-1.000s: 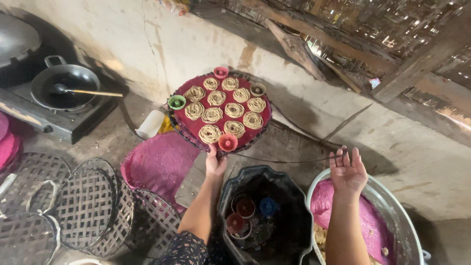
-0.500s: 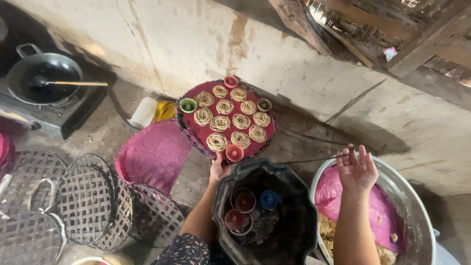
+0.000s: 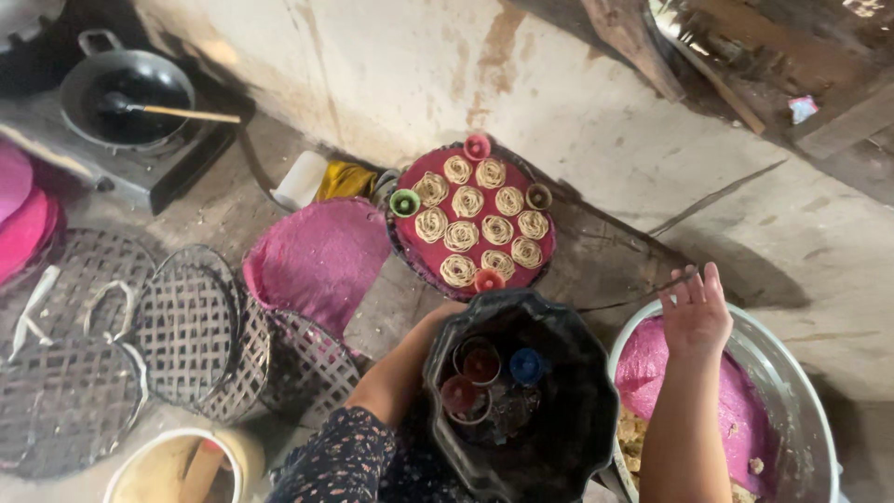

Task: The person sits and uses a wooden hand press to extrude dough into noodle nests on a round tray. They load dough into the press, squeeze the lever to push noodles out, cut the strands, arrange the nests, and cover the tray with a pink mesh cover before pressing more noodles.

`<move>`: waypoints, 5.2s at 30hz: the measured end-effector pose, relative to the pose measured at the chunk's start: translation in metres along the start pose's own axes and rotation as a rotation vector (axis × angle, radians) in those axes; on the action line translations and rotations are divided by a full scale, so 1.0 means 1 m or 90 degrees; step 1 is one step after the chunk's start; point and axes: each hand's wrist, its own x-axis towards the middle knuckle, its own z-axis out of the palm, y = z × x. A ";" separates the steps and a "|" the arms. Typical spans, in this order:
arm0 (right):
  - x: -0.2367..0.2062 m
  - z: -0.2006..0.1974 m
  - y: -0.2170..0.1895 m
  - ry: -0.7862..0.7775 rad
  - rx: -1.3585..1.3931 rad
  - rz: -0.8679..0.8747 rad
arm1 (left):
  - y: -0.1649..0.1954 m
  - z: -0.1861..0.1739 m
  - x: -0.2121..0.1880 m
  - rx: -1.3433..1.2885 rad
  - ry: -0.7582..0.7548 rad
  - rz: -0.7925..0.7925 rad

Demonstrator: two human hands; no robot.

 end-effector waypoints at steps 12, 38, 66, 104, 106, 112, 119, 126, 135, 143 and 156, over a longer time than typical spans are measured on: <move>-0.174 0.059 -0.024 -0.117 -0.709 -0.067 | -0.036 -0.046 -0.151 -0.416 0.164 -0.109; -0.556 -0.108 0.089 -0.048 -0.576 0.031 | 0.005 -0.173 -0.510 -0.424 0.584 0.201; -0.473 -0.026 0.129 0.188 -0.267 0.282 | -0.025 -0.247 -0.275 1.282 0.109 -0.270; -0.505 -0.148 0.090 0.001 -0.043 0.217 | 0.205 -0.076 -0.627 0.724 0.863 0.700; -0.511 -0.141 0.086 0.007 -0.036 0.207 | 0.198 -0.071 -0.599 0.344 0.627 0.681; -0.531 -0.153 0.078 0.017 -0.004 0.186 | 0.131 -0.030 -0.452 -0.006 0.342 0.482; -0.542 -0.166 0.085 0.037 -0.010 0.201 | 0.048 0.026 -0.338 -0.006 0.202 0.247; -0.533 -0.152 0.084 0.063 -0.020 0.230 | 0.051 -0.040 -0.323 0.401 0.267 0.103; -0.471 -0.102 0.099 0.131 -0.085 0.271 | 0.036 -0.211 -0.314 0.451 0.715 -0.013; -0.438 -0.081 0.120 0.235 -0.164 0.296 | -0.033 -0.230 -0.251 1.107 0.322 -0.340; -0.443 -0.096 0.111 0.305 -0.230 0.326 | -0.073 -0.264 -0.194 1.177 0.199 -0.416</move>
